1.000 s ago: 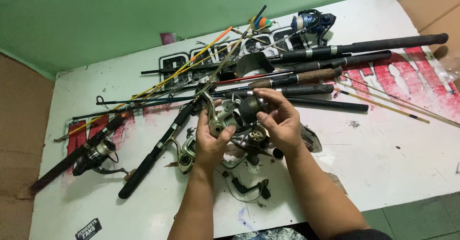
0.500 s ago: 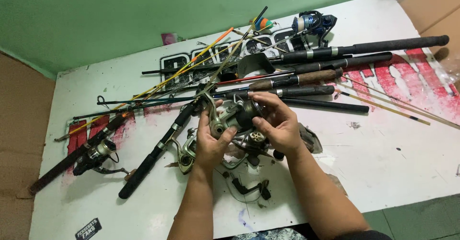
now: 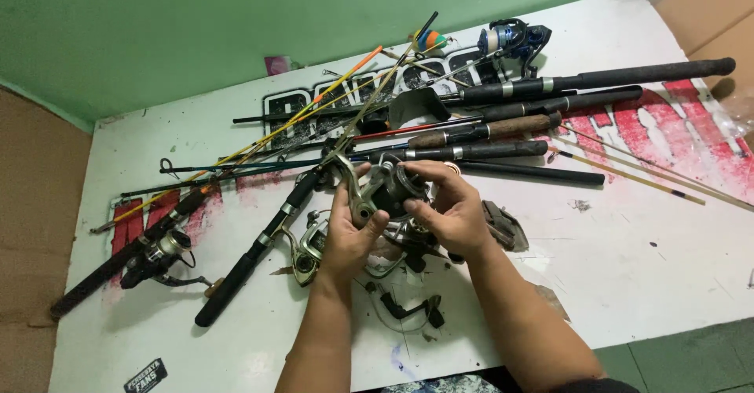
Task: Assembling the internal components of a fishing reel on a workbench.
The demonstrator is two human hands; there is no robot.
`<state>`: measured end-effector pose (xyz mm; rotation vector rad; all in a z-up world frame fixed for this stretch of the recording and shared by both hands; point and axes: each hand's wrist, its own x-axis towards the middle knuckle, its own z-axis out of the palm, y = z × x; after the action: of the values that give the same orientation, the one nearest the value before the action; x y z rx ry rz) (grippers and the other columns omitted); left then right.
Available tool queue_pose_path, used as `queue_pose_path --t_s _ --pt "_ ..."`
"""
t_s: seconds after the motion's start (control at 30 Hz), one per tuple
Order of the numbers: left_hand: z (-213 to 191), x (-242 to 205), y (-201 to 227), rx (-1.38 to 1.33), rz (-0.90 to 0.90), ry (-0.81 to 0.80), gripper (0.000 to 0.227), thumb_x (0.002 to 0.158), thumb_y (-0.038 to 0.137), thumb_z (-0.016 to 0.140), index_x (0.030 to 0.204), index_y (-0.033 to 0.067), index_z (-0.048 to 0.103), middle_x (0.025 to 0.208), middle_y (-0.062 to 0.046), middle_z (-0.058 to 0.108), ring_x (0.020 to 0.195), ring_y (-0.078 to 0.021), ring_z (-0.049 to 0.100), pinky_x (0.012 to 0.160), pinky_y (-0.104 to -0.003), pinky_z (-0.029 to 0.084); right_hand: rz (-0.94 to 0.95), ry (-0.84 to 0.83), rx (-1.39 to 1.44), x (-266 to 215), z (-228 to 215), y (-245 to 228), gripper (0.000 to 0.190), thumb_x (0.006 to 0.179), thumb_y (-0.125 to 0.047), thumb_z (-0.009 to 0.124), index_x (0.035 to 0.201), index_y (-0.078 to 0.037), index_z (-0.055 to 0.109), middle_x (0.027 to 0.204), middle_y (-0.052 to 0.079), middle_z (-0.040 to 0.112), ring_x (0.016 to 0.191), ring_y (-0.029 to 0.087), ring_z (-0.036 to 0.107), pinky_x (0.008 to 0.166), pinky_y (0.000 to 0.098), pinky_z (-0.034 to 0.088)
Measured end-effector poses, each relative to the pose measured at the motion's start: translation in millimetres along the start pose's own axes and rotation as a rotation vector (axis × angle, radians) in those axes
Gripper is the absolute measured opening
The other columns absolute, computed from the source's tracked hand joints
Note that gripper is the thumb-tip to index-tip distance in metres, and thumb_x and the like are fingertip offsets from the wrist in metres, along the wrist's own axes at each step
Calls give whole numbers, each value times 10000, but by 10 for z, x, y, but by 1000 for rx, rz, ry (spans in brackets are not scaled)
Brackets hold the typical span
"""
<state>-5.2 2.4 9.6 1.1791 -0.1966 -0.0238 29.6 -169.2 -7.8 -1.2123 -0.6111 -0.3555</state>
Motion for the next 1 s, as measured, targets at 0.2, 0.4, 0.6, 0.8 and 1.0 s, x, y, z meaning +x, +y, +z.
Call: queue_pose_path --t_s 0.2,0.4,0.6,0.8,1.0 --pt "-37 25 -38 -73 23 33 890 776 133 874 1513 27 387 1305 -227 653 1188 -290 649 1057 -445 541 -17 -39 -47 11 13 -27 513 812 -33 837 1269 102 645 1270 266 656 1228 342 614 1049 432 467" --pt "-62 80 -47 -85 127 43 772 847 274 795 1466 10 416 1279 -301 609 1152 -360 637 1048 -508 541 17 27 44 118 -27 -162 448 976 -214 688 1364 -11 593 1407 219 581 1302 279 546 1089 430 433" --pt "-251 104 -396 -244 110 210 708 880 265 719 1474 34 410 1267 -242 641 1107 -327 678 953 -464 615 39 28 -11 79 -105 -93 377 966 -100 674 1303 59 612 1332 233 606 1242 281 596 1055 383 456" --pt "-60 94 -102 -413 85 194 626 950 290 690 1470 96 399 1209 -174 673 1069 -314 719 846 -370 658 87 -49 38 36 22 -45 557 873 -64 787 1374 49 572 1346 224 603 1236 296 604 1053 404 472" --pt "148 78 93 128 46 90 416 1030 266 558 1380 61 466 983 -205 657 836 -274 669 743 -373 609 96 -8 99 -56 135 21 701 831 54 800 1452 77 475 1343 207 610 1227 264 610 1022 411 516"
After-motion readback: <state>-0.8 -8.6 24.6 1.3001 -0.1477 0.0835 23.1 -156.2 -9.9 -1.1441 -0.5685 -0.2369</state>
